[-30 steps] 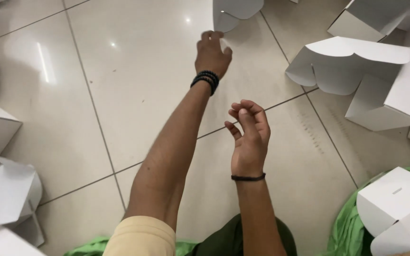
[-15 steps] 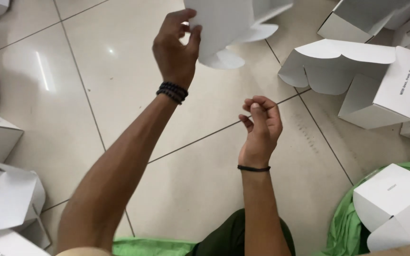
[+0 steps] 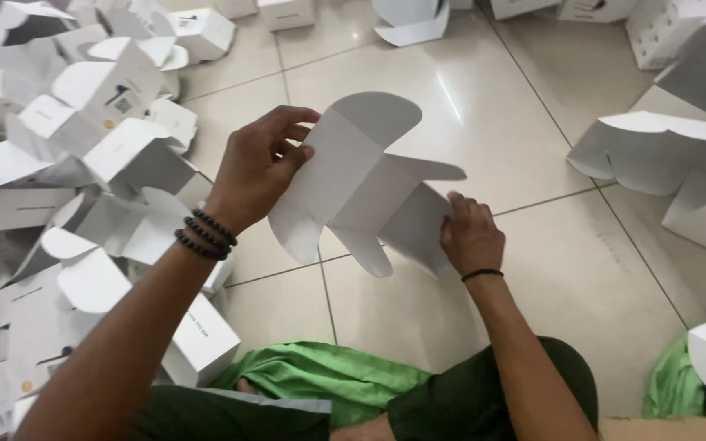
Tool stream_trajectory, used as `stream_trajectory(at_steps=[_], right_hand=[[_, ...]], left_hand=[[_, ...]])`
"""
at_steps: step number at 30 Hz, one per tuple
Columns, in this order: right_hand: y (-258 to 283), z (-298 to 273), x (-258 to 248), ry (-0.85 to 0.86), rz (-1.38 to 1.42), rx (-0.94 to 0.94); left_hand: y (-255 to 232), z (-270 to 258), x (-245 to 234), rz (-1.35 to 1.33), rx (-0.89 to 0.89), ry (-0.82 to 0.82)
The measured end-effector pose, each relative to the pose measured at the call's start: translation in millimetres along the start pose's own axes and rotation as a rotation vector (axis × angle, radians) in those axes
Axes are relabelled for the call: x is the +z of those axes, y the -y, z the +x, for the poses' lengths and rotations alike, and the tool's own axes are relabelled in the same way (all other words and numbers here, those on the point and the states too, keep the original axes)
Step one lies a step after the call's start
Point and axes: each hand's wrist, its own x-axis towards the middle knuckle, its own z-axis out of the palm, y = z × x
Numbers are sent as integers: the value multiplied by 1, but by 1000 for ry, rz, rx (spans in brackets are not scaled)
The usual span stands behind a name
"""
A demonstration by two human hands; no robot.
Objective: The person assembles small white cardboard boxes and places paper inserts inside them.
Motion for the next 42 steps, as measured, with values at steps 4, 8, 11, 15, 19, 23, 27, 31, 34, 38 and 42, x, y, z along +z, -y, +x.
stream_trajectory(at_steps=[4,8,11,15,19,23,27,31,34,38,42], right_hand=[[14,-28,-10,293,-235,-28],[28,-56,-13,546,-194,90],[37,-65,-14,602,-172,170],[37,-78,-16,610,-139,228],[37,-92,-36,512,-110,227],[39,-130,-97,255,96,91],[24,-180,-187,99,229,122],[-34,-242,-257,-29,93,252],[-95,-293,-298,-85,-72,378],[-174,-357,-328,-36,-130,628],[-252,-417,-322,159,-97,742]], left_hand=[[49,-26,-6,268,-9,-185],[84,-65,25,474,72,-337],[101,-102,76,398,9,-247],[101,-153,145,235,-81,-119],[80,-182,183,179,-28,-138],[43,-182,198,154,148,-91],[-9,-162,228,25,285,-20],[-86,-143,260,-143,431,99],[-150,-140,287,-290,530,225],[-218,-152,330,-398,668,409],[-260,-170,369,-442,794,589]])
